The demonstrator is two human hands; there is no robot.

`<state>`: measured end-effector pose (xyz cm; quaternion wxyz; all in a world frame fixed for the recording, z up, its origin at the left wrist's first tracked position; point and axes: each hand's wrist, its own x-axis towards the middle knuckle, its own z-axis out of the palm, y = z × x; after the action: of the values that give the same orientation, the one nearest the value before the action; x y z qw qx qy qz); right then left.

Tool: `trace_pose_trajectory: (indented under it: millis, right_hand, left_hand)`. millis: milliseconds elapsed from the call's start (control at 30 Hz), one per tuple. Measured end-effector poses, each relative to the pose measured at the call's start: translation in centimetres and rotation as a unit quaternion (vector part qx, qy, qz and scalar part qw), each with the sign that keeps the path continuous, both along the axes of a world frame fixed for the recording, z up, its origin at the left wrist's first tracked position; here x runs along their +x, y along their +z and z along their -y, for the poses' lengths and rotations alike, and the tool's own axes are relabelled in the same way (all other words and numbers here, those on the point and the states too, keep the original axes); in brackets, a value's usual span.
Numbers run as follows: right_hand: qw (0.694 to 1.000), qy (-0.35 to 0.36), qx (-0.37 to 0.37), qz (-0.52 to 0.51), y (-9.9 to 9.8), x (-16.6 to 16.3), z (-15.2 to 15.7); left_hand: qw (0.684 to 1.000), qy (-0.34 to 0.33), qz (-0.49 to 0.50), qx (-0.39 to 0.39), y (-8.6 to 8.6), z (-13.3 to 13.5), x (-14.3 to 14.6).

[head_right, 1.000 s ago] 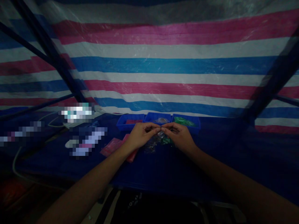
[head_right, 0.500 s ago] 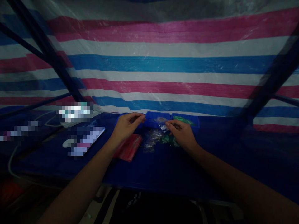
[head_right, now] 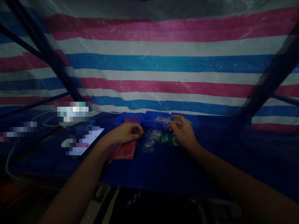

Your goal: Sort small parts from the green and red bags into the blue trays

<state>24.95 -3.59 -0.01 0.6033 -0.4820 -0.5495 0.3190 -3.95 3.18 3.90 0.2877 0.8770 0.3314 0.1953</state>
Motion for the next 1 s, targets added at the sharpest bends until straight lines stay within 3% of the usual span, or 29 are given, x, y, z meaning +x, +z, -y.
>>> trace_pose_trajectory:
  millis: [200,400,600,700,800,900,1000]
  right_hand:
    - [0.999,0.012,-0.01,-0.034,0.0,0.0,0.0]
    - [0.998,0.042,-0.027,-0.036,0.6,-0.9,0.5]
    - [0.996,0.076,-0.023,0.042,0.5,-1.8,1.2]
    - [0.989,0.071,0.025,0.123,0.6,-2.5,1.9]
    - [0.957,0.089,0.1,0.258,1.0,-3.8,3.0]
    - [0.883,0.198,0.171,0.39,1.3,-5.4,4.1]
    - [0.821,0.271,0.188,0.466,1.1,-6.6,4.7]
  left_hand:
    - [0.997,0.037,0.043,0.057,1.1,0.2,0.1]
    - [0.996,0.018,0.064,0.055,1.8,1.9,1.7]
    - [0.992,0.015,0.117,0.053,1.5,3.5,4.5]
    - [0.981,0.067,0.17,0.071,1.3,3.0,4.5]
    - [0.952,0.139,0.264,0.068,1.2,2.2,3.9]
    - [0.924,0.167,0.341,0.042,1.1,1.7,3.4]
    - [0.912,0.168,0.374,0.024,0.9,1.5,3.3]
